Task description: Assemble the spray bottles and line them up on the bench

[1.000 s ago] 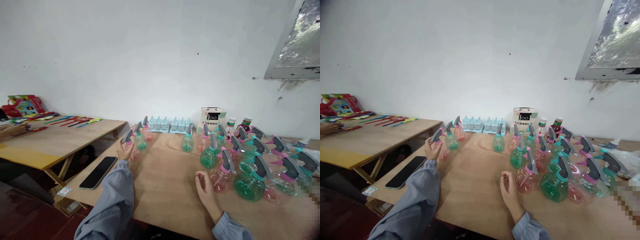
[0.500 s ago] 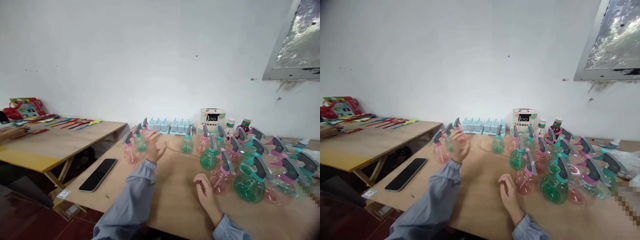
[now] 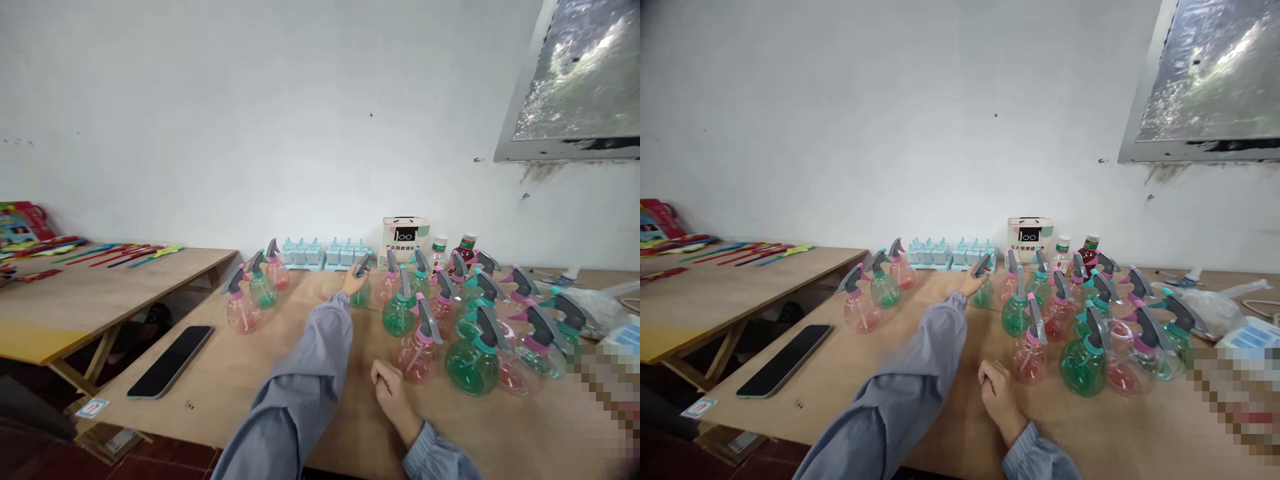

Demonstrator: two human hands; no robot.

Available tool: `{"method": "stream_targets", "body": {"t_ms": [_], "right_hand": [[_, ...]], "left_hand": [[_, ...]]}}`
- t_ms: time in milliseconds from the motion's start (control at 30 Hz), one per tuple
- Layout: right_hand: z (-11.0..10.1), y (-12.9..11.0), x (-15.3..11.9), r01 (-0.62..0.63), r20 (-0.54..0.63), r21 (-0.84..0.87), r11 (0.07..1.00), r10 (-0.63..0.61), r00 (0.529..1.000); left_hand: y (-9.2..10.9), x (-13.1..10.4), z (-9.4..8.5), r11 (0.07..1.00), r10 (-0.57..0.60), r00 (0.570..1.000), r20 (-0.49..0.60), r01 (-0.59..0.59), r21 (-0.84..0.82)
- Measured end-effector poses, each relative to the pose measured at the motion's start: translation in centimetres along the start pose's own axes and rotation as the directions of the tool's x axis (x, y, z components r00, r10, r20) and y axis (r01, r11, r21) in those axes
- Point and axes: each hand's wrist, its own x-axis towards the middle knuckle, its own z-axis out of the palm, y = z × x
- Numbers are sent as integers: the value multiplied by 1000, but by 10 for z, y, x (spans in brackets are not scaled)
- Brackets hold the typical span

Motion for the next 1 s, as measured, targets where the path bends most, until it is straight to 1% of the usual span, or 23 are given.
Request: {"method": "stream_targets", "body": {"t_ms": [67, 133, 200, 300, 400, 467, 533, 567, 633, 700, 767, 833, 900, 1000], "right_hand": [[-1, -2, 1, 7, 7, -14, 1000, -7, 1000], [-1, -2, 2, 2, 20, -15, 1000, -2, 1000], [-1, -2, 2, -7, 18, -12, 1000, 7, 1000], [0, 0, 2, -7, -7, -29, 1000, 6, 1000], [1, 2, 1, -14, -12, -41, 999, 14, 1000], [0, 2, 1, -13, -21, -32, 999, 12, 1000], [-1, 1, 2, -6, -27, -21, 1000, 5, 1000], [-2, 0, 2, -5, -25, -16, 1000, 4, 1000], [-4, -2, 2, -6, -25, -5, 1000, 6, 1000], [-6, -4, 3, -3, -47, -2, 1000, 3, 999], [-8, -5, 3, 11, -79, -14, 1000, -12, 997], [-8, -6, 3, 39, -94, -36, 999, -42, 995], [-8, -6, 3, 70, -93, -53, 996, -74, 993], [-8, -7, 3, 62, -92, -62, 996, -67, 994]], "left_hand": [[6, -13, -7, 999, 1, 998, -57, 2, 47], [13, -28, -18, 997, 13, 996, -83, -6, 83], [21, -45, -33, 992, 1, 997, -72, 8, 128], [32, -74, -55, 984, -25, 1000, -17, 27, 177], [40, -99, -71, 990, 10, 999, 35, -15, 140], [46, -109, -77, 994, 9, 999, 40, -13, 106], [55, -113, -79, 1000, -20, 1000, 8, 20, 5], [61, -114, -79, 995, -43, 999, -9, 42, -87], [77, -114, -77, 952, -88, 996, -4, 83, -294], [94, -114, -72, 902, -88, 996, 28, 92, -422], [109, -114, -65, 891, -49, 996, 68, 74, -448], [117, -115, -59, 893, -19, 995, 101, 63, -445], [118, -116, -54, 891, -13, 994, 109, 61, -450], [109, -117, -52, 906, -61, 995, 81, 89, -414]]}}
